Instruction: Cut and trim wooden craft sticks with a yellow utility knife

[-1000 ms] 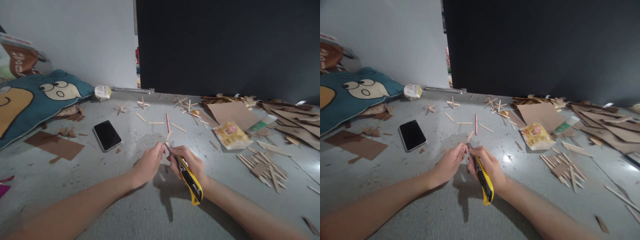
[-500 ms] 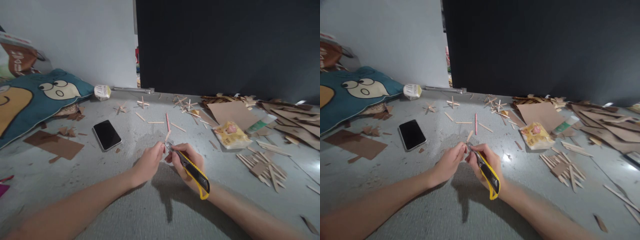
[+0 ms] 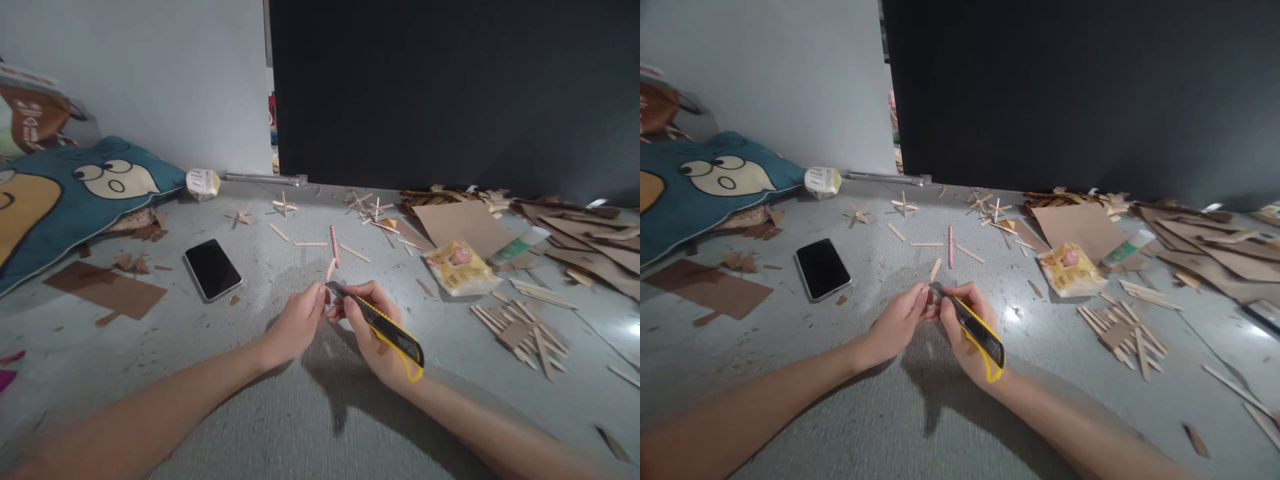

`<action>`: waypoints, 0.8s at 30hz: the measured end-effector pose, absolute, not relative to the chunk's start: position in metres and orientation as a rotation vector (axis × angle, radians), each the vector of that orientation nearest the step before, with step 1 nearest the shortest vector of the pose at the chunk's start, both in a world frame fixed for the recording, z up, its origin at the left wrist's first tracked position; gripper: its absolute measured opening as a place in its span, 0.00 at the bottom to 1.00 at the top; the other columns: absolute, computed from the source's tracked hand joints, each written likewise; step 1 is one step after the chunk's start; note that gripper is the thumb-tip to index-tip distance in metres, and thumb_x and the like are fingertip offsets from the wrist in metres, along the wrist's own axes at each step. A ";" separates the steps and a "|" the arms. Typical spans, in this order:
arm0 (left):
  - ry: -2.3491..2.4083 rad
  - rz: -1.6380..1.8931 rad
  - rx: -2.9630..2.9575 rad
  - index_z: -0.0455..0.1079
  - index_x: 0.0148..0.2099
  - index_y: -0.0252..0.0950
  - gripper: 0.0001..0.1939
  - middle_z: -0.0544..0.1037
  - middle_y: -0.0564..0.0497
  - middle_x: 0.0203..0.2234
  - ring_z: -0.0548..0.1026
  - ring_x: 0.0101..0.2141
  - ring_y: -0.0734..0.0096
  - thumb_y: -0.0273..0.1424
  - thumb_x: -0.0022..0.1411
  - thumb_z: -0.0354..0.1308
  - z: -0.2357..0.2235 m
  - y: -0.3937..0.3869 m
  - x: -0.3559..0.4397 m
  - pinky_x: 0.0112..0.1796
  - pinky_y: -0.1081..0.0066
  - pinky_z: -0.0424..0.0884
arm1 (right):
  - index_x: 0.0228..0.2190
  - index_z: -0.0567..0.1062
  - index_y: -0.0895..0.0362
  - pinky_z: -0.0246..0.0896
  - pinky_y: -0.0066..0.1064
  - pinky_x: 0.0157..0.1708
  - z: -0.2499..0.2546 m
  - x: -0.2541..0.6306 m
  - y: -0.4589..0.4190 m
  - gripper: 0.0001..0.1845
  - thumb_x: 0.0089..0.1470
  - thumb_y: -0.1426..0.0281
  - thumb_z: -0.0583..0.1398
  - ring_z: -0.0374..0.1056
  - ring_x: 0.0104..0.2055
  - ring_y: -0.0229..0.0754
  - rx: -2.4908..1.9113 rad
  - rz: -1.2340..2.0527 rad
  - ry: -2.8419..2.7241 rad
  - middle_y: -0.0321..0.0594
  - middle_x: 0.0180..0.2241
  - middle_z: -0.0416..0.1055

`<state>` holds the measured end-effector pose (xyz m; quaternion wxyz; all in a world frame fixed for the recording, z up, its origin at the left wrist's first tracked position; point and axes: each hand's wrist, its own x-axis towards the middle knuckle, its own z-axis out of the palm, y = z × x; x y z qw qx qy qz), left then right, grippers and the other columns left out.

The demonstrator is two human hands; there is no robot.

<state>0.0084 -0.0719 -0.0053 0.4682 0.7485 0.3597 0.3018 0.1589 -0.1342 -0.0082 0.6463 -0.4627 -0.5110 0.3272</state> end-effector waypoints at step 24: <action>0.831 0.772 1.850 0.59 0.37 0.40 0.19 0.72 0.54 0.29 0.71 0.31 0.70 0.43 0.79 0.38 -0.007 -0.072 0.009 0.35 0.67 0.66 | 0.42 0.69 0.51 0.76 0.38 0.36 -0.020 0.158 -0.136 0.08 0.65 0.63 0.62 0.76 0.35 0.42 -1.006 0.563 -1.223 0.39 0.37 0.73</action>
